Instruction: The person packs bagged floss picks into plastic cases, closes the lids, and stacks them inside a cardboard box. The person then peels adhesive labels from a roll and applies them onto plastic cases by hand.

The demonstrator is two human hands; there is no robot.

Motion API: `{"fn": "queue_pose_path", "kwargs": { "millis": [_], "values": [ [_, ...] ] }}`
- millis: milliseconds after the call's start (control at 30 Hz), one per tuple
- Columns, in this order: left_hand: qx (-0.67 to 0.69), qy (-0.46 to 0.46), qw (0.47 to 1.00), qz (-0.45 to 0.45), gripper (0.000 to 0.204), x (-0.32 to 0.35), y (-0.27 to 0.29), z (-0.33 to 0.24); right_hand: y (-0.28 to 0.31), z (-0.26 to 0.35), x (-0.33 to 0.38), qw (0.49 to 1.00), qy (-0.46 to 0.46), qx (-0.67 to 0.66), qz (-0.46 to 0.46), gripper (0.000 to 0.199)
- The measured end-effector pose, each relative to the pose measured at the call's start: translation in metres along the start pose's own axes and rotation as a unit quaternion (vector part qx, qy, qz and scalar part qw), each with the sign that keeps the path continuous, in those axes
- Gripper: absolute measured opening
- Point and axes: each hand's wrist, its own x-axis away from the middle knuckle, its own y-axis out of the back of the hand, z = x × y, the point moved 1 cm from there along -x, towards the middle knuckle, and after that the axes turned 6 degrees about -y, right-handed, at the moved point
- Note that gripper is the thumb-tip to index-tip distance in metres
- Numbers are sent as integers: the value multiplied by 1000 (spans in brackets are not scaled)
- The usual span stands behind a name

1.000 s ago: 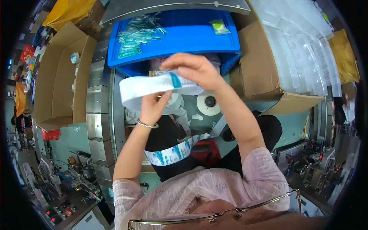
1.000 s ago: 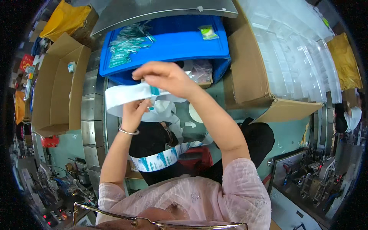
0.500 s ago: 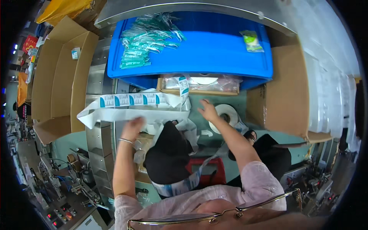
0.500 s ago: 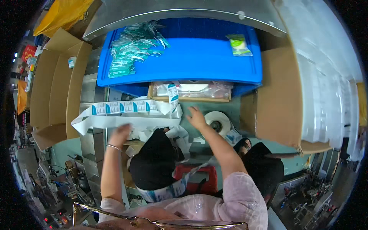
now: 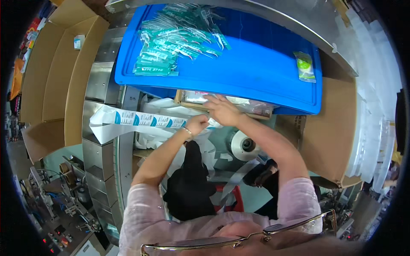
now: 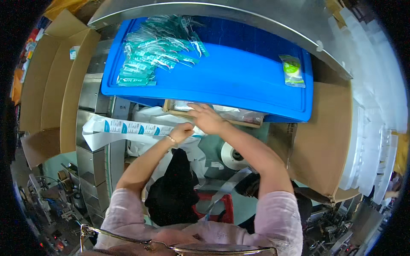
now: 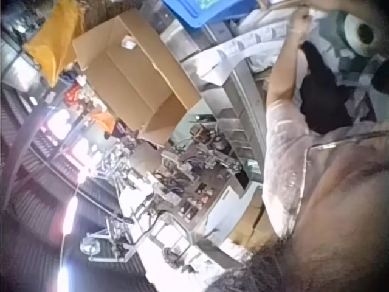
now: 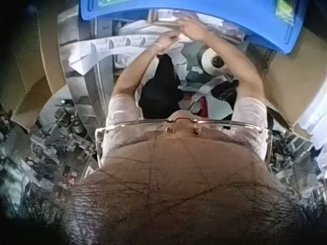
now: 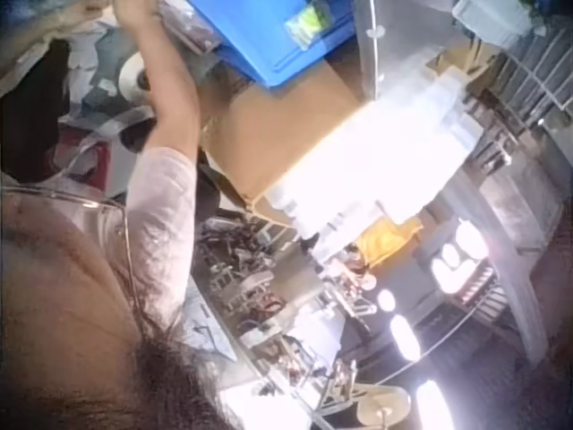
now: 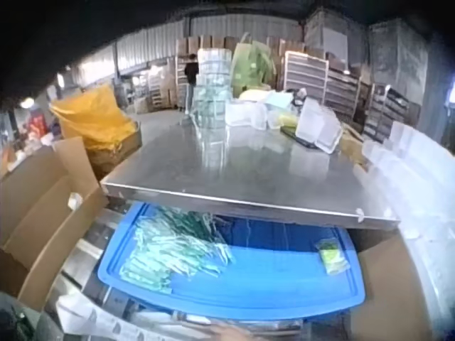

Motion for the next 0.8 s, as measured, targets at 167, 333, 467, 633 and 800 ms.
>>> {"fn": "queue_pose_path", "kwargs": {
  "millis": [167, 333, 467, 633, 800],
  "values": [
    [190, -83, 977, 58, 10, 81, 117, -164, 118, 47, 46, 929, -62, -354, -86, 16],
    [256, -127, 944, 168, 22, 159, 161, -253, 194, 96, 98, 887, -66, -450, -77, 10],
    [327, -97, 940, 34, 18, 200, 155, -267, 175, 103, 127, 897, -104, -309, -299, 52],
    [354, -110, 924, -95, 11, 212, 128, -292, 89, 158, 81, 891, -245, -246, -293, 88],
    [513, -69, 816, -259, 11, 229, 101, -312, 116, 216, 24, 771, -236, -282, -520, 89]
  ]
}}
